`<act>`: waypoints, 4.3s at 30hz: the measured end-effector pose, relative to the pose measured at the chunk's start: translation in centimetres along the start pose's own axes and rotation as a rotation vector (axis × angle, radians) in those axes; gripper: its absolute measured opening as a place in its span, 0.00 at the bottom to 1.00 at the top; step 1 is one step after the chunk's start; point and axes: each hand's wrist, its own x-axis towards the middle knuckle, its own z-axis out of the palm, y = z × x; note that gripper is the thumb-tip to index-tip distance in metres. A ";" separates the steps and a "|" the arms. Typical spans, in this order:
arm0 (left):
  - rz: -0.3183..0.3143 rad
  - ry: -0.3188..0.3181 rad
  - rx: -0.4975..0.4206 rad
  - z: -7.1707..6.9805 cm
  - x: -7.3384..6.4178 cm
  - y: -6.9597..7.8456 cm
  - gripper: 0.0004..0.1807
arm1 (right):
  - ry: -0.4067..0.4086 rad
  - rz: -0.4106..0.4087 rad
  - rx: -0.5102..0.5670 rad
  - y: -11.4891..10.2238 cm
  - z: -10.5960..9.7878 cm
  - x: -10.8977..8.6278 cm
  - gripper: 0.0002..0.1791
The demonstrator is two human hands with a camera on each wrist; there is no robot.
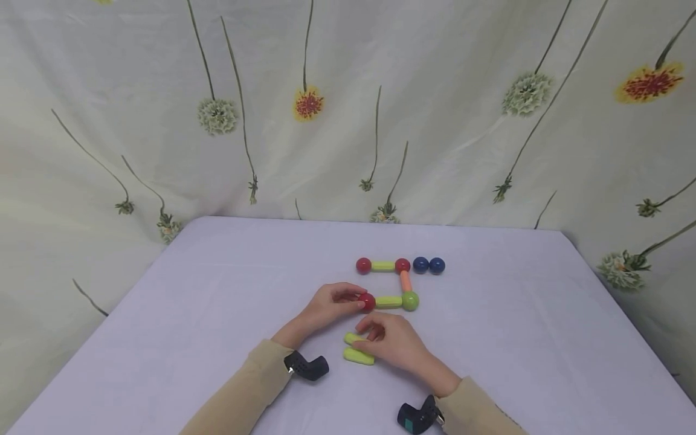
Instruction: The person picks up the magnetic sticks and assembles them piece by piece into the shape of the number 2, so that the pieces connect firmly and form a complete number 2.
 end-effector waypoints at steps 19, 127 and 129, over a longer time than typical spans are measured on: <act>-0.016 0.008 -0.012 0.1 0.0 0.2 0.15 | -0.014 0.022 -0.061 -0.2 -0.6 -0.1 0.10; -0.051 0.015 -0.006 0.5 1.3 -4.0 0.16 | 0.172 0.312 0.304 0.0 -0.8 0.4 0.14; -0.053 0.015 -0.004 0.5 1.3 -4.0 0.16 | 0.167 0.309 0.309 0.0 -0.8 0.5 0.15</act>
